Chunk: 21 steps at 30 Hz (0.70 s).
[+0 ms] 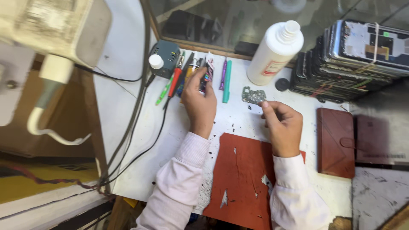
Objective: The person applies adhesive from a tube to a small circuit board and uses a thin tool to clean or scrape the component. They handle various small tools including tweezers and a screwdriver on a repair bench cluttered with parts and tools.
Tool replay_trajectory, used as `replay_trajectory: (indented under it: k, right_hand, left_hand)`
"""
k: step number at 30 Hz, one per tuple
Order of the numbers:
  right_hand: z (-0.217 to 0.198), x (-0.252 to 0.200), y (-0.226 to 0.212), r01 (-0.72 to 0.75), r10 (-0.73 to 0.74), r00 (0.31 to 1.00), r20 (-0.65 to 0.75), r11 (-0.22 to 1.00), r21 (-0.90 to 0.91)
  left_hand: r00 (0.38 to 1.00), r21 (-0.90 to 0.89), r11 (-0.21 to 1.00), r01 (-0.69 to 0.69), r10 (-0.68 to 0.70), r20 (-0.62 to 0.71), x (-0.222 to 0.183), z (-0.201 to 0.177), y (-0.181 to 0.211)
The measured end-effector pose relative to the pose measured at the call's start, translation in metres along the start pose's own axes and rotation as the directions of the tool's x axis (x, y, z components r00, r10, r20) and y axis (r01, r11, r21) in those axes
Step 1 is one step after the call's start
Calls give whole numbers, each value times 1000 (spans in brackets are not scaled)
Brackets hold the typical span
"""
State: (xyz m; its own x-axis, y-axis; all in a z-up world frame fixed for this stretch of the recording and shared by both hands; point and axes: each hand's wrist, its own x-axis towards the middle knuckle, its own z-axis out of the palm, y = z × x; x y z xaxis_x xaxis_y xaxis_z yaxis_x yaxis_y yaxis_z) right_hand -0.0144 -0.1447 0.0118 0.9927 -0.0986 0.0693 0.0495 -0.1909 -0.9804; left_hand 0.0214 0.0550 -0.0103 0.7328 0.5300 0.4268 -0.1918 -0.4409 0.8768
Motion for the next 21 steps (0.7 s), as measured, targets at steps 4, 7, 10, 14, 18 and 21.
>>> replay_trajectory:
  k: [4, 7, 10, 14, 18, 21]
  right_hand:
    - [0, 1, 0, 14, -15, 1000, 27, 999, 29]
    - [1, 1, -1, 26, -27, 999, 39, 999, 30]
    - [1, 2, -3, 17, -17, 999, 32, 1000, -3]
    - [1, -2, -9, 161, -159, 987, 24, 980, -113]
    - [1, -3, -16, 153, -158, 987, 4, 951, -269]
    - [2, -4, -19, 143, -149, 989, -4, 954, -263]
  left_hand:
    - [951, 256, 929, -267, 297, -89, -2, -6, 15]
    - [962, 11, 963, -269, 268, 47, -7, -5, 27]
    - [899, -247, 956, -156, 241, 366, -18, 2, 39]
    - [843, -321, 934, -158, 297, 449, -31, 7, 46]
    - [847, -344, 937, -57, 228, 480, -31, 11, 43]
    - [862, -390, 920, 25, 178, 475, -33, 13, 41]
